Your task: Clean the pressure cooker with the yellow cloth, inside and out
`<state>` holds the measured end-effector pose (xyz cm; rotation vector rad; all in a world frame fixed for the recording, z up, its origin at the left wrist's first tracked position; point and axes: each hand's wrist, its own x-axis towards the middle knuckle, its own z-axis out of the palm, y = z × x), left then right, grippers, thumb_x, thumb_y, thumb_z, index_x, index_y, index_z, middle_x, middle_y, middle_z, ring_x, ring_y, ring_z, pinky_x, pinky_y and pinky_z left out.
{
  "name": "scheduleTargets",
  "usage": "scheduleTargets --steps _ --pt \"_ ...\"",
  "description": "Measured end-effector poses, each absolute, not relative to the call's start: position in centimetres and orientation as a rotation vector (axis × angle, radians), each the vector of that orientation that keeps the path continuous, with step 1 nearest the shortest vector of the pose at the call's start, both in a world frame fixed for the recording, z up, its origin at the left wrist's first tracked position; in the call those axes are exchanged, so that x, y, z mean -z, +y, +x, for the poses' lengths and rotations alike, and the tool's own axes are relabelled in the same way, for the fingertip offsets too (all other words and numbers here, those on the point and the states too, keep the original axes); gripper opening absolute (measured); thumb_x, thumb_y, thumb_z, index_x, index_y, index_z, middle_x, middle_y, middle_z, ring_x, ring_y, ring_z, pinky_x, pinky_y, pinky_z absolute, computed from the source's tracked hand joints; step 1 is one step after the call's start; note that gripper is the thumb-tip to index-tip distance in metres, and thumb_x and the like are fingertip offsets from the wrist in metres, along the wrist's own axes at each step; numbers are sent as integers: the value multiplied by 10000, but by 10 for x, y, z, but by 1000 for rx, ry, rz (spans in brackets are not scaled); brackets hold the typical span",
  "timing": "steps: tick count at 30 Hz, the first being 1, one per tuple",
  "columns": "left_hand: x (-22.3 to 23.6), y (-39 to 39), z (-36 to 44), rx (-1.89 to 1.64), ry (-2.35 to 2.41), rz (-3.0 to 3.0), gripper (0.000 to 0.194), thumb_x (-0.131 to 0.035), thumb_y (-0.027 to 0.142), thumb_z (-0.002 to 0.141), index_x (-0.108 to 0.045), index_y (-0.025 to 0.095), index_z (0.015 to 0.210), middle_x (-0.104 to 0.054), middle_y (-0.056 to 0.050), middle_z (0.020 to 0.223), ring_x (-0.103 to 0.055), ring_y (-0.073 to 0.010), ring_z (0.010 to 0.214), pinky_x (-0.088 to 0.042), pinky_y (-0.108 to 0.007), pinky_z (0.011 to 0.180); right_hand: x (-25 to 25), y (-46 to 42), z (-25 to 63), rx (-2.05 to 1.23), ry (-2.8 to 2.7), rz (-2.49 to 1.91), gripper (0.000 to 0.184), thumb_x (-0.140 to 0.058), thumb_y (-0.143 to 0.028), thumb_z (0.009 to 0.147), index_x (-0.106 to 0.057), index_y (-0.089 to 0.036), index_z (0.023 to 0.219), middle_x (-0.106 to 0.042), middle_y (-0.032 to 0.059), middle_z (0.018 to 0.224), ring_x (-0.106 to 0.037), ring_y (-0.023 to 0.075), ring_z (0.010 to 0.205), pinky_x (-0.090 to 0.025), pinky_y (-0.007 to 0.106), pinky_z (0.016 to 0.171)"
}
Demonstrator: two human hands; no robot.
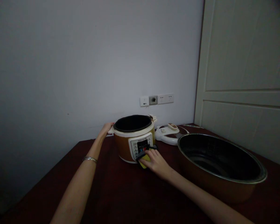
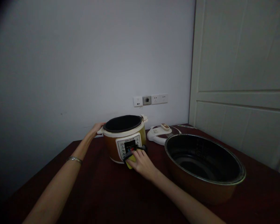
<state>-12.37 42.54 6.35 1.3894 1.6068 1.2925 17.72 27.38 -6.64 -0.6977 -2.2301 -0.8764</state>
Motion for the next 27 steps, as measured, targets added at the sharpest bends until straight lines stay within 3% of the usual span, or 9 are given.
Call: scheduleTargets --steps 5,9,12,18,23,27 --pt "-63 424 -122 -1320 1594 1382 284 -531 237 710 -691 97 899 -552 6 455 -434 -103 331 -275 -197 339 5 287 155 891 -2054 -641 331 -502 -174 876 -585 -303 1169 -515 101 1036 -447 213 895 -372 356 748" --pt "-62 423 -121 -1327 1579 1380 271 -557 273 716 -692 87 859 -564 -7 466 -448 -102 350 -283 -193 348 -11 291 133 825 -1940 -724 371 -537 -198 844 -575 -323 1191 -496 111 1128 -428 252 980 -340 407 800" --pt "-62 422 -121 -1336 1576 1381 261 -576 281 711 -694 85 836 -585 -19 483 -470 -104 376 -303 -192 368 -3 291 127 834 -2016 -680 341 -555 -231 832 -591 -288 1166 -515 115 1114 -436 248 942 -346 410 789" --pt "-62 424 -123 -1350 1548 1392 220 -573 249 701 -695 82 777 -612 -37 514 -494 -110 405 -321 -194 385 40 282 136 845 -2130 -610 245 -466 -142 885 -634 -208 1051 -555 103 949 -455 187 793 -397 323 713" --pt "-62 424 -121 -1347 1552 1389 219 -569 248 699 -699 85 769 -607 -36 504 -485 -111 394 -317 -201 381 77 271 148 799 -2355 -671 223 -531 -141 849 -625 -183 1048 -539 96 874 -482 196 787 -427 304 660" --pt "-64 422 -120 -1340 1567 1386 245 -572 238 696 -705 88 838 -585 -25 476 -481 -115 380 -318 -204 373 70 266 161 698 -2457 -661 213 -552 -156 837 -626 -192 1033 -526 85 870 -484 192 784 -438 285 619"
